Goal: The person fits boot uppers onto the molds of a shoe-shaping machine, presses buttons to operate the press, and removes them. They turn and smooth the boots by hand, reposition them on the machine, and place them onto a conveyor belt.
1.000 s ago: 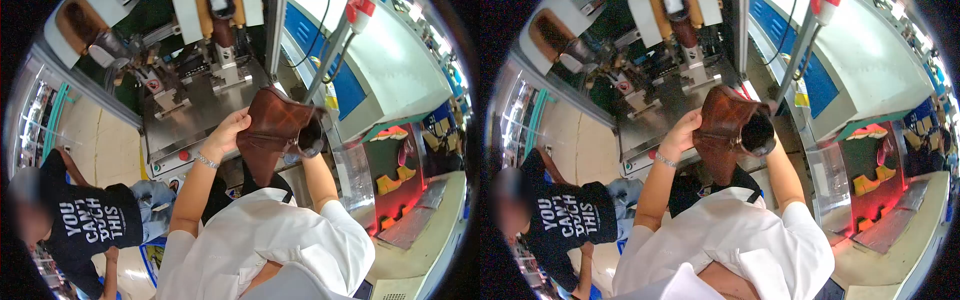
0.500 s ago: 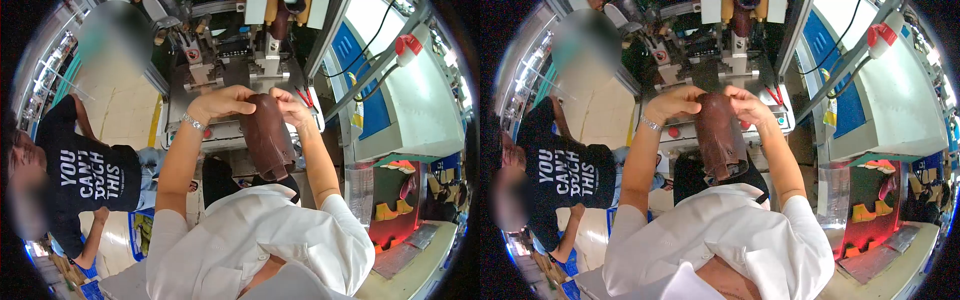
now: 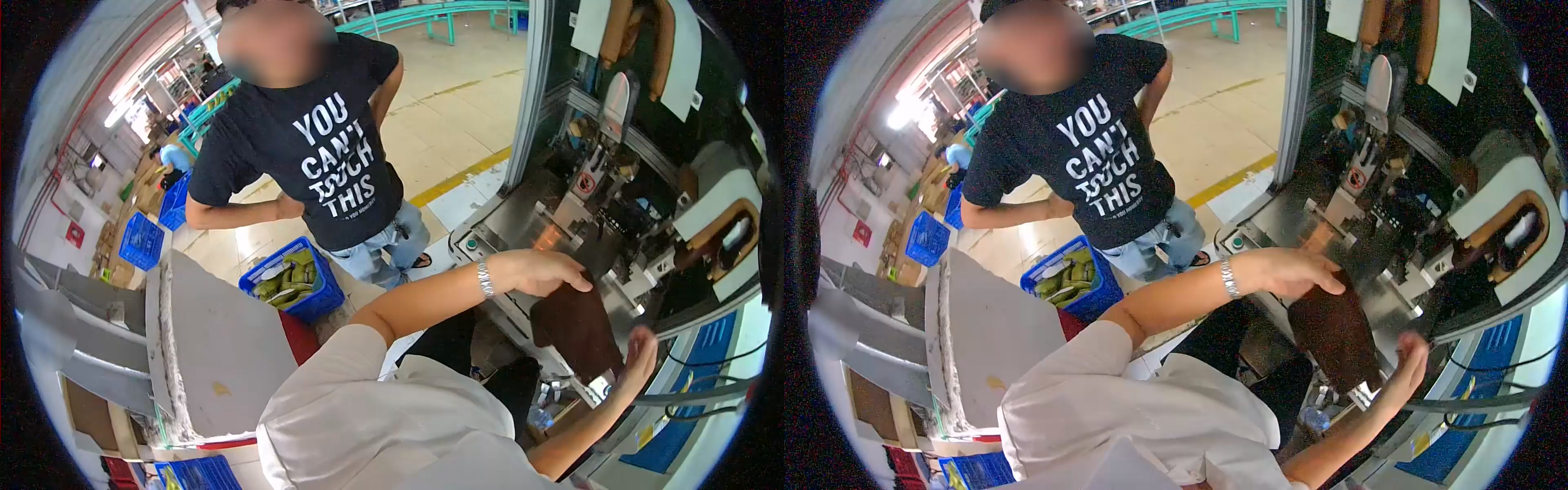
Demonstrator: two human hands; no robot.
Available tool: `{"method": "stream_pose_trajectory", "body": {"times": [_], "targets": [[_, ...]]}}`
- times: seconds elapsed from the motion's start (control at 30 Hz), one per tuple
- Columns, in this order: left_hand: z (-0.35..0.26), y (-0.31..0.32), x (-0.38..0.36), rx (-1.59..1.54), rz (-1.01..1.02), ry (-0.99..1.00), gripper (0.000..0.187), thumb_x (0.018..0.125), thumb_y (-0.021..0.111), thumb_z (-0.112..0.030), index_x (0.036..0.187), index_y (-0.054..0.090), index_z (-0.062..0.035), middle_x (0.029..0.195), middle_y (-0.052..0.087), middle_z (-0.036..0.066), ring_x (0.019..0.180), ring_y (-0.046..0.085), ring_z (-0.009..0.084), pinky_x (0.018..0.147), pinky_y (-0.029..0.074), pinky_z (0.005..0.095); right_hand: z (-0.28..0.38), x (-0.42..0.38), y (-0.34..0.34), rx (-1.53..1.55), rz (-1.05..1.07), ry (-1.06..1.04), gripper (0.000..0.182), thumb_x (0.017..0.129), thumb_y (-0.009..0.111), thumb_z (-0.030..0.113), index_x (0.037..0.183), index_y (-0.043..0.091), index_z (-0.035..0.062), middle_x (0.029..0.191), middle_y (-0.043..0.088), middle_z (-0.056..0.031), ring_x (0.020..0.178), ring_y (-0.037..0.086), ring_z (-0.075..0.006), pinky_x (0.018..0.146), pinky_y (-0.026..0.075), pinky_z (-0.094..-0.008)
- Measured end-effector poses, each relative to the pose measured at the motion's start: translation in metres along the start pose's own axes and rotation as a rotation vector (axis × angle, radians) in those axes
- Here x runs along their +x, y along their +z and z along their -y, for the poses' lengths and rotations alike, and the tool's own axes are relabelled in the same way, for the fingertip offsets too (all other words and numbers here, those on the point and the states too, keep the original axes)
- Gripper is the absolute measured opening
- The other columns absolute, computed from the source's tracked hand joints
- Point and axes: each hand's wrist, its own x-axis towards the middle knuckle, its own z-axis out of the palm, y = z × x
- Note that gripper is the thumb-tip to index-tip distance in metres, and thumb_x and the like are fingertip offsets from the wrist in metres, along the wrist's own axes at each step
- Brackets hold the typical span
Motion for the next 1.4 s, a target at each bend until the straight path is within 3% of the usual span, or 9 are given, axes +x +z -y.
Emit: {"method": "stream_pose_trajectory", "body": {"times": [0.07,0.2,0.3,0.53,0.67,0.93,1.03,1.27,1.4], "targets": [[-0.002,-0.007,-0.014,-0.005,-0.076,-0.018,0.05,0.073,0.071,-0.018,0.111,0.047,0.0031,0.121,0.047,0.011,0.11,0.043,0.016,0.093,0.033,0.0326,-0.004,-0.014,-0.001,0.093,0.091,0.118,0.064,0.092,0.028,0.054,0.099,0.061,0.0,0.092,0.06,-0.0079,0.084,0.053,-0.0186,0.077,0.038,-0.0293],[0.046,-0.042,0.008,-0.025,-0.194,0.002,0.038,0.078,0.065,-0.013,0.109,0.05,0.0032,0.109,0.057,0.01,0.102,0.053,0.0186,0.09,0.041,0.0299,0.033,-0.025,0.037,-0.183,0.176,0.039,0.057,0.093,0.033,0.047,0.102,0.059,-0.0027,0.099,0.06,-0.0107,0.093,0.053,-0.0195,0.084,0.037,-0.0319],[0.047,-0.035,-0.002,-0.151,-0.096,-0.035,0.036,0.08,0.063,-0.014,0.109,0.051,0.0034,0.11,0.057,0.012,0.099,0.055,0.0211,0.089,0.042,0.0328,0.025,-0.028,0.038,-0.214,-0.139,-0.045,0.052,0.093,0.034,0.043,0.104,0.056,-0.0031,0.1,0.058,-0.0101,0.092,0.052,-0.0193,0.084,0.037,-0.0317],[0.056,-0.024,-0.016,-0.357,0.018,-0.136,0.03,0.079,0.064,-0.014,0.104,0.056,0.0028,0.108,0.06,0.011,0.102,0.055,0.0206,0.091,0.042,0.0345,0.037,-0.031,0.058,-0.104,0.057,0.009,0.024,0.088,0.056,0.021,0.092,0.059,-0.0021,0.085,0.059,-0.0042,0.078,0.048,-0.0107,0.072,0.037,-0.0239],[0.072,-0.033,-0.02,-0.433,-0.003,-0.181,0.032,0.08,0.065,-0.016,0.108,0.056,-0.0014,0.109,0.06,0.009,0.102,0.056,0.0194,0.09,0.043,0.0333,0.046,-0.029,0.066,-0.152,0.098,0.025,0.025,0.086,0.059,0.022,0.072,0.051,0.0019,0.065,0.043,0.0039,0.062,0.034,-0.0059,0.056,0.028,-0.0215],[0.087,-0.044,-0.035,-0.272,0.006,-0.039,0.033,0.08,0.067,-0.022,0.107,0.056,-0.0057,0.103,0.062,0.004,0.095,0.059,0.0146,0.083,0.046,0.0275,0.056,-0.031,0.079,-0.12,0.134,0.049,0.025,0.086,0.06,0.02,0.07,0.051,0.0025,0.063,0.038,0.0051,0.061,0.03,-0.0055,0.055,0.023,-0.0217],[0.087,-0.056,-0.04,-0.243,-0.104,-0.166,0.031,0.079,0.068,-0.03,0.1,0.06,-0.0088,0.097,0.063,0.002,0.083,0.059,0.011,0.071,0.047,0.028,0.054,-0.03,0.085,-0.117,0.159,0.105,0.025,0.086,0.058,0.022,0.072,0.054,0.0013,0.065,0.044,0.0046,0.063,0.037,-0.0061,0.06,0.028,-0.0207],[0.069,-0.042,-0.05,-0.236,-0.025,-0.019,0.04,0.088,0.053,-0.034,0.114,0.053,-0.0036,0.113,0.058,0.006,0.102,0.056,0.0147,0.089,0.043,0.0307,0.054,-0.027,0.102,-0.043,0.13,0.159,0.021,0.086,0.058,0.02,0.075,0.054,0.0024,0.067,0.045,0.0047,0.064,0.038,-0.0049,0.06,0.029,-0.02],[0.063,-0.032,-0.051,-0.282,-0.107,0.021,0.036,0.081,0.066,-0.023,0.107,0.054,-0.0006,0.107,0.06,0.008,0.095,0.059,0.0148,0.082,0.047,0.028,0.051,-0.023,0.102,-0.103,0.146,0.062,0.018,0.085,0.06,0.014,0.076,0.054,0.0003,0.065,0.044,0.0053,0.063,0.036,-0.0046,0.056,0.028,-0.0208]]}}
